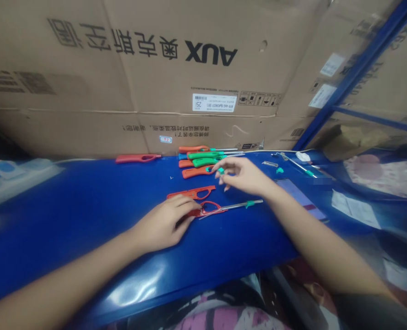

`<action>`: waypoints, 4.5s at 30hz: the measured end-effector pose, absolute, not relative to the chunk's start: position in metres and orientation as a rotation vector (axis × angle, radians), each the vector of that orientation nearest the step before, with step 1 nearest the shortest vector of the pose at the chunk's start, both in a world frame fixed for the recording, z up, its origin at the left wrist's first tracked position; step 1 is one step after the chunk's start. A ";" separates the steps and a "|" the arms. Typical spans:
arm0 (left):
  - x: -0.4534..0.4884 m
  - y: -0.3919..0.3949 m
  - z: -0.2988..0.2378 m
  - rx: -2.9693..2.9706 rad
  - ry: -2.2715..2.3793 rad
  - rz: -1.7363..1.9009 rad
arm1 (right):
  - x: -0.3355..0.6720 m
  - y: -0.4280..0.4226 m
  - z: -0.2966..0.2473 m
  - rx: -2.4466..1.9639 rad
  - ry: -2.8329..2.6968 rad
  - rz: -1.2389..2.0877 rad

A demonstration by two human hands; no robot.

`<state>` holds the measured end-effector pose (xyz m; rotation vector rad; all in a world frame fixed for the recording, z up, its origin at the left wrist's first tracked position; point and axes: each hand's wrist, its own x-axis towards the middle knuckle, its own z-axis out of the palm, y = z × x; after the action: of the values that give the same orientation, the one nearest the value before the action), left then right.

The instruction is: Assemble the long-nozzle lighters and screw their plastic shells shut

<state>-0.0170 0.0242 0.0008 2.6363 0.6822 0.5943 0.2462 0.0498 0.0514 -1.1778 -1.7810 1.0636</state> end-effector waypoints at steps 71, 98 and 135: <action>-0.011 0.017 0.000 2.429 0.907 0.664 | 0.232 0.009 0.038 -1.093 -3.011 -0.008; -0.009 0.016 0.000 2.235 0.987 0.626 | 0.229 0.013 0.023 -0.846 -3.012 -0.103; -0.014 0.011 0.003 2.758 0.791 0.445 | 0.289 0.051 0.058 -1.690 -2.411 -0.090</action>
<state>-0.0139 0.0114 0.0030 2.7582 0.7910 0.4451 0.2890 0.0510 0.0580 -1.6901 -2.4113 -0.0904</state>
